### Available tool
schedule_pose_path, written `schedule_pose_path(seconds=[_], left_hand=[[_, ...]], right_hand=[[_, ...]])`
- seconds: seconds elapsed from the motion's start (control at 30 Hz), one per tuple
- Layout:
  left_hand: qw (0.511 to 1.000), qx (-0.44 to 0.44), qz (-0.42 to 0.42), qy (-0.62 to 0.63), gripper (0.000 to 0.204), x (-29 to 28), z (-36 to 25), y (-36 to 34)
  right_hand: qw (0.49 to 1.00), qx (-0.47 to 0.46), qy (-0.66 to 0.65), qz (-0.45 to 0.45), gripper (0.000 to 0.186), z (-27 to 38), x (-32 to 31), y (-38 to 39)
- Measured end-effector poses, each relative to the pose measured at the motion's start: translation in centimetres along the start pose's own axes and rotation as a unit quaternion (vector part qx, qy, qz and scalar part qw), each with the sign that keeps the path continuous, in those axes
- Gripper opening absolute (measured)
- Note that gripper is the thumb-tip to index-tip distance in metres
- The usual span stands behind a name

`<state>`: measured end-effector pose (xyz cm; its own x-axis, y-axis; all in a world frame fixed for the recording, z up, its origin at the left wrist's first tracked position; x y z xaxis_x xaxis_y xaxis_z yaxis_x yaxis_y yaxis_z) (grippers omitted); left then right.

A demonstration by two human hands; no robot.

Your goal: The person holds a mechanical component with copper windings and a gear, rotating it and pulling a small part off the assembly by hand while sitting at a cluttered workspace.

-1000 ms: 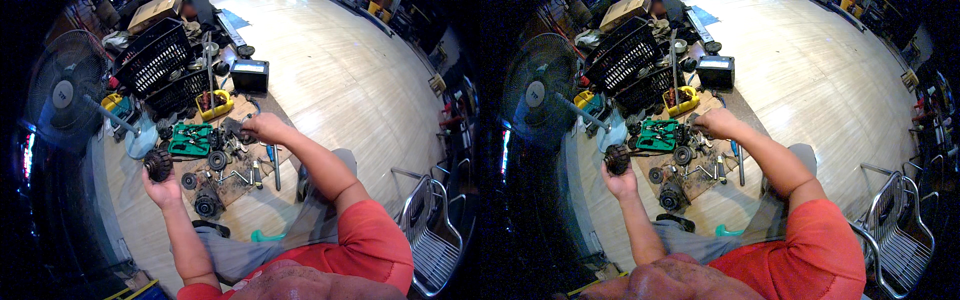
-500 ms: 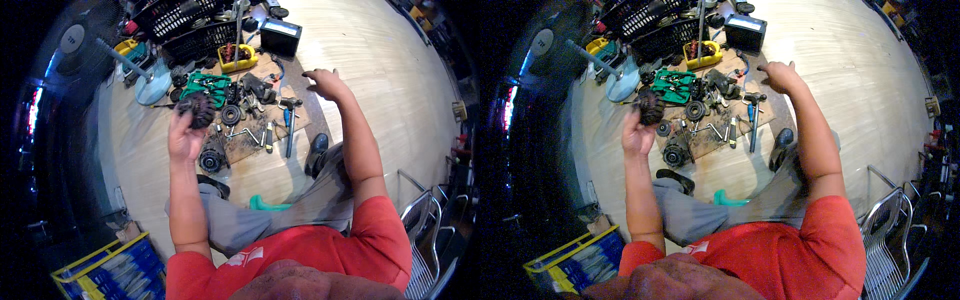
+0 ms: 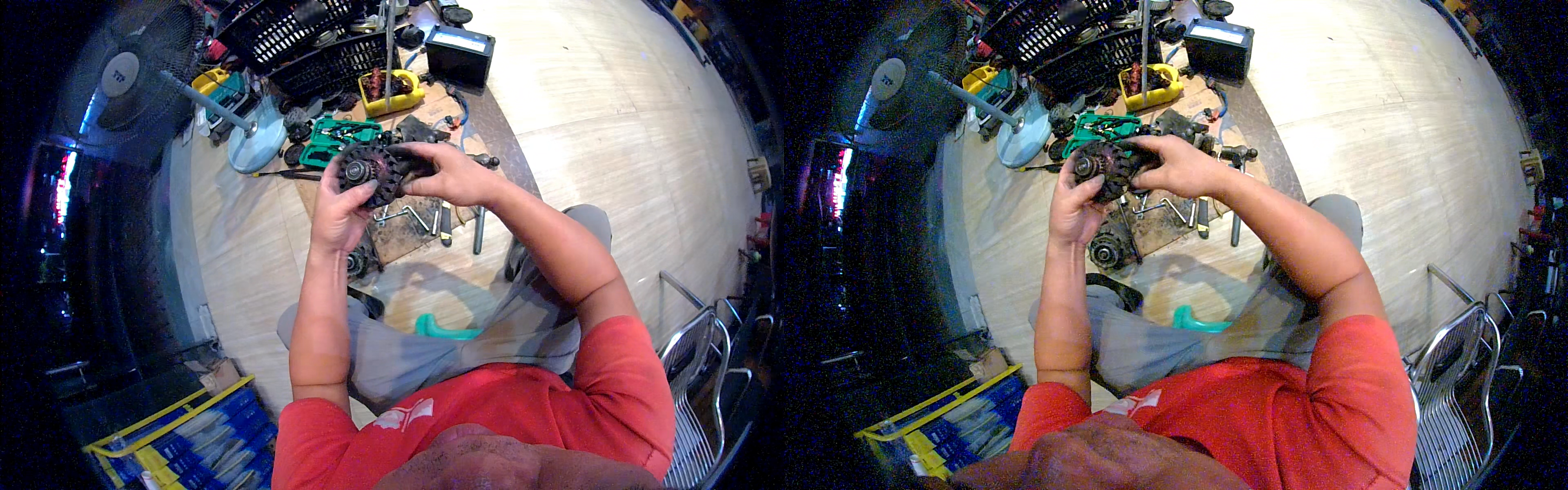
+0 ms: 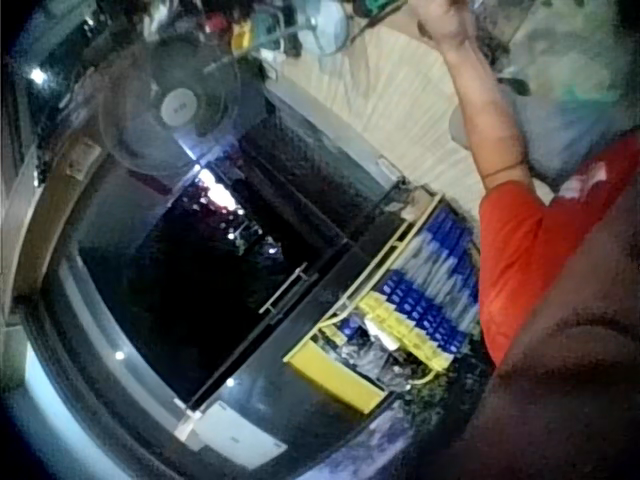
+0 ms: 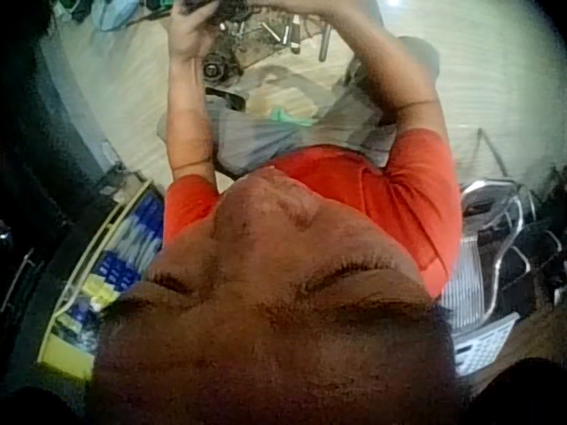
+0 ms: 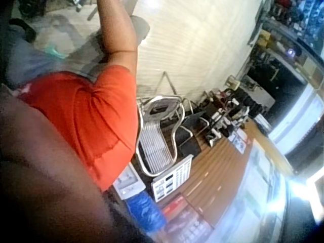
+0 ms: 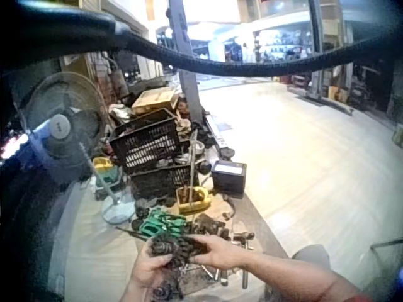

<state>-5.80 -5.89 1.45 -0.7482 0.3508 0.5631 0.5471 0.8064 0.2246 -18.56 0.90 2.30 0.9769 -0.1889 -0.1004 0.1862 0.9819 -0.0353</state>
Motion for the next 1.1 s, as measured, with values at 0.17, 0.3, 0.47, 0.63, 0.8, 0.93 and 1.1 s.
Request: schedule_pose_path(seconds=[0.17,0.3,0.47,0.63,0.8,0.93,1.1], left_hand=[[1.0,-0.004,-0.001,0.002,0.057,-0.1,-0.2,0.2],[1.0,-0.001,-0.009,0.015,0.057,-0.6,0.1,0.2],[0.999,-0.006,0.003,0.043,0.056,-0.8,0.1,-0.1],[0.998,-0.029,0.002,0.049,0.057,-1.5,0.4,0.0],[0.995,-0.046,0.006,0.085,0.056,-1.4,0.6,0.3],[0.999,-0.022,-0.011,0.046,0.051,-1.2,0.3,0.2],[0.998,0.008,-0.063,0.004,0.044,-2.1,0.4,-0.1]], right_hand=[[0.999,-0.028,-0.022,-0.018,0.058,-0.2,0.5,-0.4],[0.999,-0.035,-0.03,-0.023,0.057,-0.3,0.5,-0.4],[0.997,0.029,-0.074,-0.023,0.042,-2.1,-0.3,-1.1],[0.998,0.031,0.035,-0.042,0.022,-1.1,-0.8,-0.7],[0.995,-0.011,0.062,-0.077,0.014,0.1,-0.8,-0.4],[0.994,-0.02,0.006,-0.11,0.018,0.3,-1.6,-0.6],[0.996,-0.051,0.043,-0.065,0.019,1.5,-1.9,0.0]])
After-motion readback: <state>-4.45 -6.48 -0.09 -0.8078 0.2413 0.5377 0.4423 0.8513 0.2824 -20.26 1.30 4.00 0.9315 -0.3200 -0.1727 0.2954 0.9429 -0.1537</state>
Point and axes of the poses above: each hand's wrist, its own y-axis away from the middle knuckle, its own x-axis out of the palm, z = x × y, the point moved 8 cm from there along -y, towards the middle knuckle, and after that the axes turned 15 degrees about -z, right-handed, at the moved point
